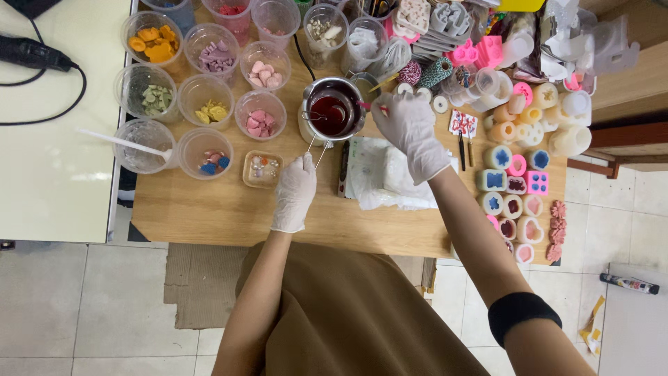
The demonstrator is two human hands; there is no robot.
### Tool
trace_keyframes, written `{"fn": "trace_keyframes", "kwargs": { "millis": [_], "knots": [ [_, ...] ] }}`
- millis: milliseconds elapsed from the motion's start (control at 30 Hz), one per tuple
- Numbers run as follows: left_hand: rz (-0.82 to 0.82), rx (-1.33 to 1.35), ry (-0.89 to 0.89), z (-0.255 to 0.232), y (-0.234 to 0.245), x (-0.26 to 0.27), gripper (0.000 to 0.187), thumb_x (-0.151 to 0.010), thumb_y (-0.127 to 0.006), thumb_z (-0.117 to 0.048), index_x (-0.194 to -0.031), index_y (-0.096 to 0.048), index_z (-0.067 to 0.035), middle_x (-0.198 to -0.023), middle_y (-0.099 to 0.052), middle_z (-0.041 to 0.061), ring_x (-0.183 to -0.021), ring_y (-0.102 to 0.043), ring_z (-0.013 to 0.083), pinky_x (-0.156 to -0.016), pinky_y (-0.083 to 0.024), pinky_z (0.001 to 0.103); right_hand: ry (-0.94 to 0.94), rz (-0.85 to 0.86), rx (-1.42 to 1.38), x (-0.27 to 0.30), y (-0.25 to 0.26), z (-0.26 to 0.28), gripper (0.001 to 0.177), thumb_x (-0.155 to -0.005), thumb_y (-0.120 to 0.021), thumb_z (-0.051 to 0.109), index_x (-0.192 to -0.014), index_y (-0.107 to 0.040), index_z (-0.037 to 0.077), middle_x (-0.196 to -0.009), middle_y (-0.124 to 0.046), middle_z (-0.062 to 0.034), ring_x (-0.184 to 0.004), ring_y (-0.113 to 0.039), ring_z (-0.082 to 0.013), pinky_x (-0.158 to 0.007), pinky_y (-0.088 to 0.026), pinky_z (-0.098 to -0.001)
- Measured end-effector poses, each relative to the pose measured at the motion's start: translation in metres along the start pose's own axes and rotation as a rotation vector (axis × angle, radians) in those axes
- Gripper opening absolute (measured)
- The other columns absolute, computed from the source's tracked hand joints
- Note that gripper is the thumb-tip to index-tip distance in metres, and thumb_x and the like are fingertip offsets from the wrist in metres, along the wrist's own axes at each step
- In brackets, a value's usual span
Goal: The person uses a wooden stick to stir a dark red liquid inside a small metal pot on a table filled with various candle-making supplies and molds.
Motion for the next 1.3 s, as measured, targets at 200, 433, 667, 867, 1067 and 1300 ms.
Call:
{"fn": "trace_keyframes", "kwargs": {
  "millis": [200,433,667,867,1067,1300],
  "knots": [
    [-0.025,-0.039,0.053,0.008,-0.006,-0.003,0.048,-0.106,-0.042,-0.04,-0.1,-0.074,-0.006,-0.092,-0.074,0.023,-0.089,-0.069,0.0456,-0.079,-0.053,0.054,0.075,0.185,0.15,-0.044,-0.008,0.008,0.023,-0.09,-0.073,0.036,-0.083,-0.076,0.014,-0.072,-0.071,-0.0136,-0.069,-0.071,-0.0349,-0.062,-0.054,-0.0466],
    [-0.08,-0.029,0.027,0.008,-0.006,-0.002,0.047,-0.106,-0.042,-0.039,-0.104,-0.074,-0.004,-0.095,-0.073,0.026,-0.091,-0.068,0.0469,-0.08,-0.053,0.055,0.087,0.396,0.281,-0.064,-0.042,0.03,0.013,-0.082,-0.069,0.018,-0.091,-0.078,0.014,-0.077,-0.074,-0.0142,-0.074,-0.074,-0.0359,-0.058,-0.056,-0.0487],
    [-0.036,-0.031,0.045,-0.002,0.001,0.003,0.047,-0.106,-0.042,-0.039,-0.106,-0.073,-0.004,-0.097,-0.073,0.026,-0.091,-0.069,0.0467,-0.081,-0.054,0.054,-0.028,0.486,0.315,-0.06,-0.055,0.033,0.019,-0.074,-0.076,0.019,-0.085,-0.08,0.004,-0.074,-0.074,-0.0192,-0.071,-0.074,-0.0379,-0.06,-0.057,-0.0458],
    [-0.081,-0.066,-0.025,0.008,-0.008,-0.004,0.046,-0.107,-0.043,-0.038,-0.101,-0.074,-0.004,-0.09,-0.072,0.028,-0.087,-0.069,0.0485,-0.079,-0.054,0.056,-0.032,0.446,0.216,-0.059,-0.065,0.032,0.027,-0.068,-0.078,0.025,-0.084,-0.079,0.004,-0.078,-0.072,-0.0232,-0.076,-0.073,-0.04,-0.065,-0.057,-0.0465],
    [-0.081,-0.058,-0.015,0.012,-0.01,-0.005,0.047,-0.107,-0.044,-0.038,-0.098,-0.073,-0.003,-0.089,-0.071,0.029,-0.085,-0.068,0.0492,-0.077,-0.053,0.057,-0.242,0.671,0.021,-0.064,-0.073,0.013,0.037,-0.082,-0.073,0.033,-0.092,-0.079,-0.002,-0.088,-0.073,-0.0238,-0.083,-0.073,-0.0399,-0.073,-0.058,-0.0442],
    [-0.046,-0.033,0.038,0.008,-0.005,-0.006,0.047,-0.106,-0.044,-0.04,-0.098,-0.073,-0.005,-0.091,-0.071,0.027,-0.086,-0.068,0.0486,-0.076,-0.053,0.057,0.007,0.253,-0.304,-0.018,-0.041,0.008,0.021,-0.086,-0.079,0.03,-0.101,-0.082,0.017,-0.09,-0.077,-0.011,-0.077,-0.073,-0.0265,-0.074,-0.057,-0.0369]
  ]
}}
Point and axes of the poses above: each hand's wrist, its own x-axis away from the middle knuckle, its own y-axis out of the back of the hand, z = x × y, the point moved 5 cm from there along -x, towards the middle knuckle
